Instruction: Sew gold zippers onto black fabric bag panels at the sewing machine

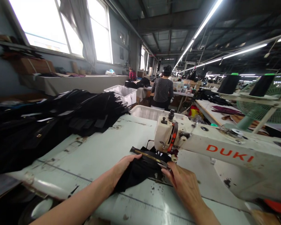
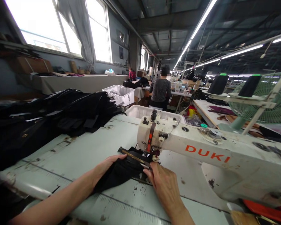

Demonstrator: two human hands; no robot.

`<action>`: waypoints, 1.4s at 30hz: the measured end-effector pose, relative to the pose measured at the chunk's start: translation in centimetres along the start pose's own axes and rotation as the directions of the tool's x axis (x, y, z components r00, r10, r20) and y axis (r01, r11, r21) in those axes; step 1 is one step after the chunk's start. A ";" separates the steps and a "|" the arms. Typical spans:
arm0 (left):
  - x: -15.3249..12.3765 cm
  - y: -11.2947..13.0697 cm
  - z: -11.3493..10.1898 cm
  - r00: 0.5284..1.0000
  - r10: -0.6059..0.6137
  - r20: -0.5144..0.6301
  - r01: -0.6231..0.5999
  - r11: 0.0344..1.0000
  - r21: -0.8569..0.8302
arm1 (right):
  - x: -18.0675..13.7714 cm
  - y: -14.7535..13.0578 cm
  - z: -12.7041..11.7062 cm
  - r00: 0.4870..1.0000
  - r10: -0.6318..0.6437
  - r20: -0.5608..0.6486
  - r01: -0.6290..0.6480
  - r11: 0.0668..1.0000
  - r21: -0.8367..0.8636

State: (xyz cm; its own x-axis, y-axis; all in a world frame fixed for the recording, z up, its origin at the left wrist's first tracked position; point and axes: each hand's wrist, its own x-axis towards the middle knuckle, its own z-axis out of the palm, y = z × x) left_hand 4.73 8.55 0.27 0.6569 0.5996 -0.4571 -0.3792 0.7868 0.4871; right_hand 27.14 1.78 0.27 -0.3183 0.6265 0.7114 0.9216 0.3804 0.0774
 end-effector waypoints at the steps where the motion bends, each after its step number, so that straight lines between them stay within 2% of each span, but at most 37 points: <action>1: 0.0 0.0 0.0 1.000 0.002 -0.001 -0.002 1.000 -0.004 | 0.0 0.0 0.1 1.000 -0.007 0.001 0.007 1.000 0.010; 12: -0.5 -0.1 0.4 1.000 0.006 0.002 -0.006 1.000 -0.004 | 0.8 -0.2 0.6 0.999 -0.035 0.041 0.031 0.995 0.093; 21: -0.3 -0.1 -0.2 1.000 -0.021 -0.017 0.021 1.000 -0.005 | 1.1 -0.4 0.9 0.997 -0.033 0.064 0.021 0.982 0.185; 28: -0.2 -0.2 -0.1 0.999 -0.034 -0.003 0.034 0.999 0.001 | 1.2 -0.7 1.2 0.998 -0.036 0.057 0.025 0.985 0.172; 34: -0.2 -0.2 0.1 1.000 0.007 0.030 -0.008 1.000 0.007 | 1.6 -1.1 1.1 0.998 -0.033 0.047 0.023 0.979 0.203; 39: -0.3 -0.2 0.1 0.999 0.012 0.032 -0.013 0.999 0.034 | 1.7 -1.7 0.8 0.996 0.005 0.092 -0.033 0.952 0.305; 42: -0.4 -0.3 0.1 0.999 0.016 0.034 -0.017 0.998 0.053 | 1.1 -2.1 -0.4 0.993 0.044 0.112 -0.084 0.919 0.384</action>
State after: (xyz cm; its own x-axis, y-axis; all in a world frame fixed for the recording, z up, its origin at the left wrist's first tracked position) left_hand 4.66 8.03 0.39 0.6724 0.6066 -0.4242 -0.3557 0.7674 0.5335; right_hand 24.94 1.43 1.15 -0.3007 0.7148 0.6314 0.7886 0.5587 -0.2569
